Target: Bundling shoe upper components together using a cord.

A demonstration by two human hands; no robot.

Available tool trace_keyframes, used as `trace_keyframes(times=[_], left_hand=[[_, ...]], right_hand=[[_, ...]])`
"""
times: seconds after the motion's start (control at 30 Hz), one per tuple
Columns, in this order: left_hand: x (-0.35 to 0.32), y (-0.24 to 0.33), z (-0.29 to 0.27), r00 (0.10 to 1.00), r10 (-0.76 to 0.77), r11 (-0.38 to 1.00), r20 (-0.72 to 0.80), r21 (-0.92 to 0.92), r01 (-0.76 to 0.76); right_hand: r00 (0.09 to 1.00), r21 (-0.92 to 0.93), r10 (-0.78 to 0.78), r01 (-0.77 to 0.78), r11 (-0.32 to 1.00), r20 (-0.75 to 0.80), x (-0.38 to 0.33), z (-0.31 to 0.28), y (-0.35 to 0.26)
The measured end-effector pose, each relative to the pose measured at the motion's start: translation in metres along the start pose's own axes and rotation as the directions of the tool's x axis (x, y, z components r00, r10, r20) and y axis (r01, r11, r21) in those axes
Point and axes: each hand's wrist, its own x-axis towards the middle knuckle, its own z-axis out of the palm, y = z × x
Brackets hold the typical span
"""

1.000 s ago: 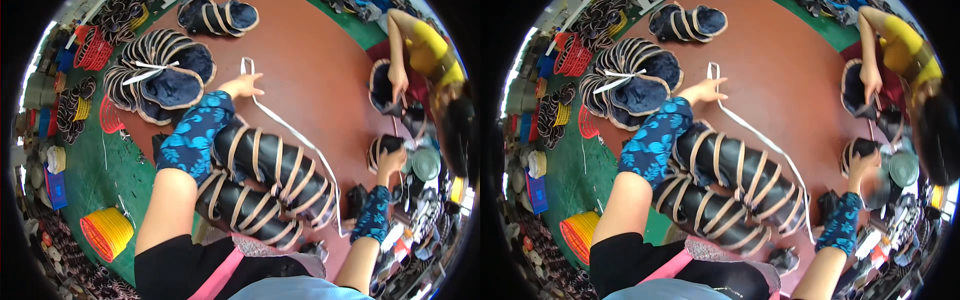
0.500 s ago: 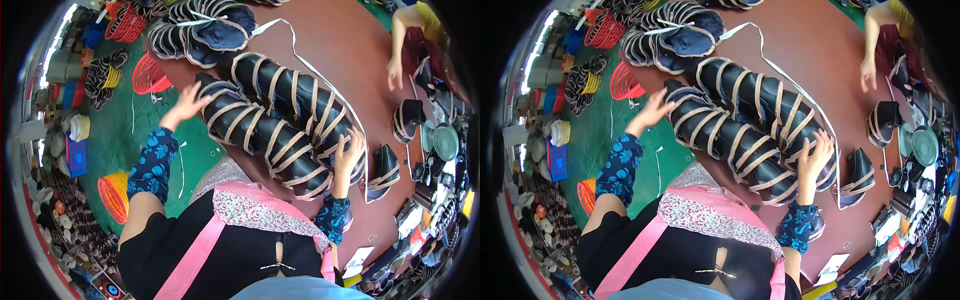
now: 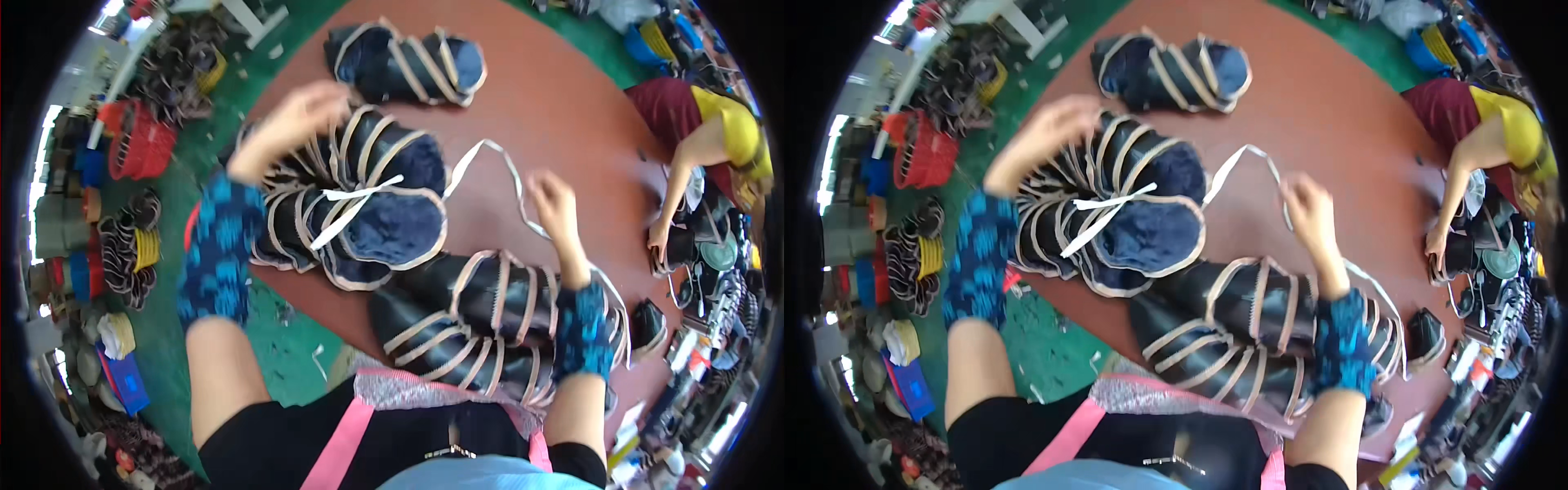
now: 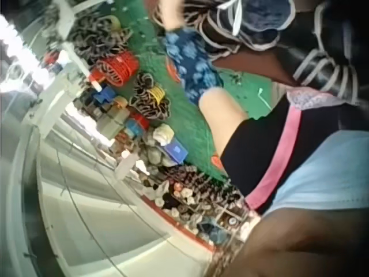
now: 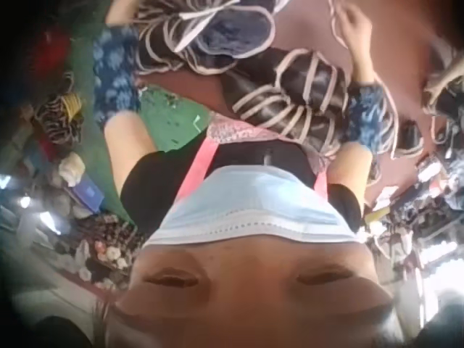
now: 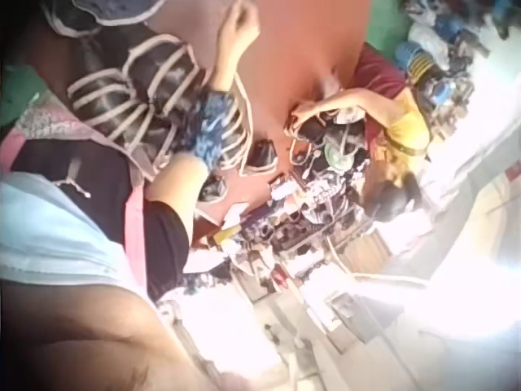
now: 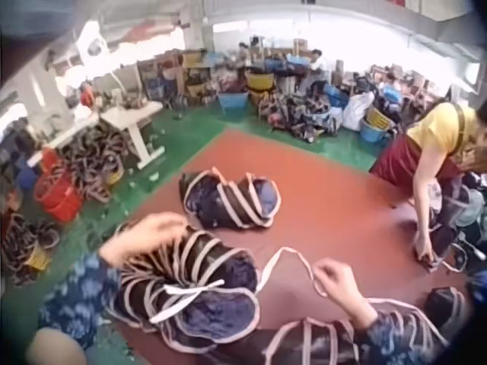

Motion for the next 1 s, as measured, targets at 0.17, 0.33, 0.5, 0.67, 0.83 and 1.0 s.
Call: trace_keyframes(times=[0.17,0.33,0.5,0.67,0.83,1.0], left_hand=[[0.195,-0.12,-0.101,0.967,-0.059,0.973,-0.248,0.204,0.112],[0.324,-0.169,-0.12,0.888,-0.095,0.987,-0.449,0.072,0.142],[0.342,-0.201,-0.133,0.909,-0.083,0.987,-0.408,0.091,0.131],[0.307,-0.125,-0.059,0.964,0.235,0.925,-0.123,0.333,-0.183],[0.244,-0.062,-0.065,0.972,0.206,0.967,-0.114,0.174,-0.185],[0.175,0.06,-0.035,0.929,0.31,0.929,-0.2,-0.144,-0.341]], right_hand=[[0.991,0.019,0.029,-0.026,0.999,-0.134,0.221,0.079,-0.053],[0.93,-0.077,0.335,-0.349,0.934,-0.15,0.364,0.157,-0.082],[0.925,-0.035,0.36,-0.367,0.93,-0.122,0.337,0.27,-0.068],[0.861,0.529,0.502,-0.389,0.754,-0.082,0.277,0.259,-0.034],[0.917,0.775,0.399,-0.244,0.583,-0.011,0.23,0.209,-0.082],[0.955,0.867,0.272,-0.032,0.498,-0.121,0.172,0.102,-0.118]])
